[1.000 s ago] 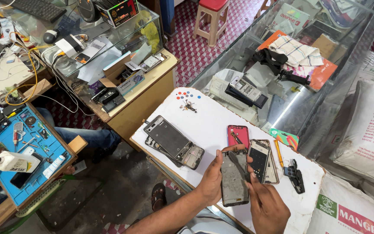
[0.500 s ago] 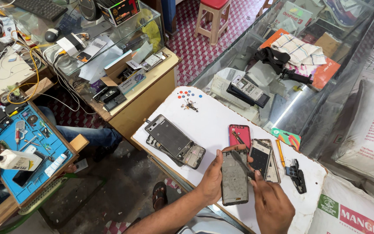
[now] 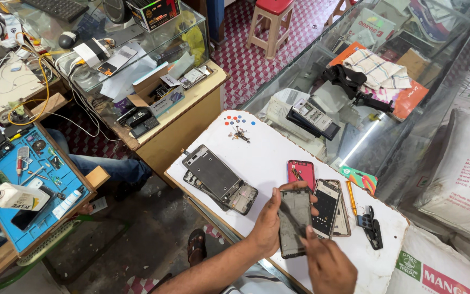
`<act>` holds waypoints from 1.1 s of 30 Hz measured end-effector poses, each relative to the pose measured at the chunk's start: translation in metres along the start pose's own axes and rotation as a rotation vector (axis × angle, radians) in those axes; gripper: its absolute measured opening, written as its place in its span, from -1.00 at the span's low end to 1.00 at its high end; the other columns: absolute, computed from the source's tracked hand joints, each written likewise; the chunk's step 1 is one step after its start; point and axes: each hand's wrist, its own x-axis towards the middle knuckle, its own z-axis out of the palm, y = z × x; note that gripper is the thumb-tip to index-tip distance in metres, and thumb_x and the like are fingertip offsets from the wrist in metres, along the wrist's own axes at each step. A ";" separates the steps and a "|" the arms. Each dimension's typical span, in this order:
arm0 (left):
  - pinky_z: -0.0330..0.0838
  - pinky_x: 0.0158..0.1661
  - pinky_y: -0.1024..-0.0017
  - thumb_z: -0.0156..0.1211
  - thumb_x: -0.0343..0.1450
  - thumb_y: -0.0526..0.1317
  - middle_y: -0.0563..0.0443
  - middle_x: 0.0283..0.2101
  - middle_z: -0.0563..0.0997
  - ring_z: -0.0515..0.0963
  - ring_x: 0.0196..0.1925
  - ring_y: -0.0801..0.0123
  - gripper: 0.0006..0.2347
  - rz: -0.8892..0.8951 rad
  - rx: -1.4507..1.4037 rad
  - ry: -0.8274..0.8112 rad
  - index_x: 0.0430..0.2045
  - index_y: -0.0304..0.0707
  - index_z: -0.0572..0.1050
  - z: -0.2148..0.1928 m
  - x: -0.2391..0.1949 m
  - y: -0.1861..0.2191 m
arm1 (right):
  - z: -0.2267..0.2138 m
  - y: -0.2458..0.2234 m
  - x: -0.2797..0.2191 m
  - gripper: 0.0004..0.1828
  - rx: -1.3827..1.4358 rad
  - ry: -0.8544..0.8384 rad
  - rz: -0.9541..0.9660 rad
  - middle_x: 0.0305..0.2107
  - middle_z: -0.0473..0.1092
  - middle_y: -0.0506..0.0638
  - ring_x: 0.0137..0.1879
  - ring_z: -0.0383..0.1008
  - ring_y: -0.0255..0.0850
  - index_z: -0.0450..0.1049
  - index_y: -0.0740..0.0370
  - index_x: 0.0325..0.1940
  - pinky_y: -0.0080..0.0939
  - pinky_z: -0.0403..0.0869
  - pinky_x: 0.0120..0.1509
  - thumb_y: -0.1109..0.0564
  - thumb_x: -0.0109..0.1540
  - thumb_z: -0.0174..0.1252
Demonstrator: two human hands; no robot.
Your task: The person uses a black plastic spudger to scrape and clean the back surfaces of several disassembled smartphone frames and back covers on a cluttered workbench. The person handles multiple phone parts one at a time, turning them over and scraping different areas before placing them back on the table.
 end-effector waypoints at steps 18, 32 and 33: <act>0.51 0.12 0.23 -0.16 0.51 0.28 -0.19 0.17 0.48 0.54 0.18 0.23 -0.34 0.024 0.059 -0.011 0.35 -0.28 0.17 0.004 0.001 0.009 | 0.000 -0.004 0.006 -0.60 0.101 -0.036 0.116 -0.54 0.48 -0.01 -0.51 0.47 -0.25 0.65 0.05 0.00 -0.17 0.44 -0.36 0.18 0.07 0.41; 0.51 0.17 0.23 -0.19 0.55 0.25 -0.18 0.17 0.46 0.52 0.18 0.23 -0.38 0.043 0.041 -0.023 0.37 -0.25 0.17 0.002 0.003 0.003 | -0.005 -0.002 0.016 -0.66 0.117 0.085 0.133 -0.40 0.50 -0.04 -0.38 0.51 -0.25 0.59 0.04 0.08 -0.24 0.46 -0.26 0.23 0.23 0.33; 0.51 0.17 0.22 -0.19 0.54 0.25 -0.18 0.17 0.46 0.52 0.18 0.23 -0.38 0.040 0.033 -0.031 0.37 -0.24 0.17 0.002 0.003 0.003 | -0.005 -0.001 0.016 -0.66 0.058 0.071 0.100 -0.42 0.50 -0.04 -0.39 0.50 -0.23 0.60 0.04 0.07 -0.21 0.45 -0.26 0.23 0.20 0.35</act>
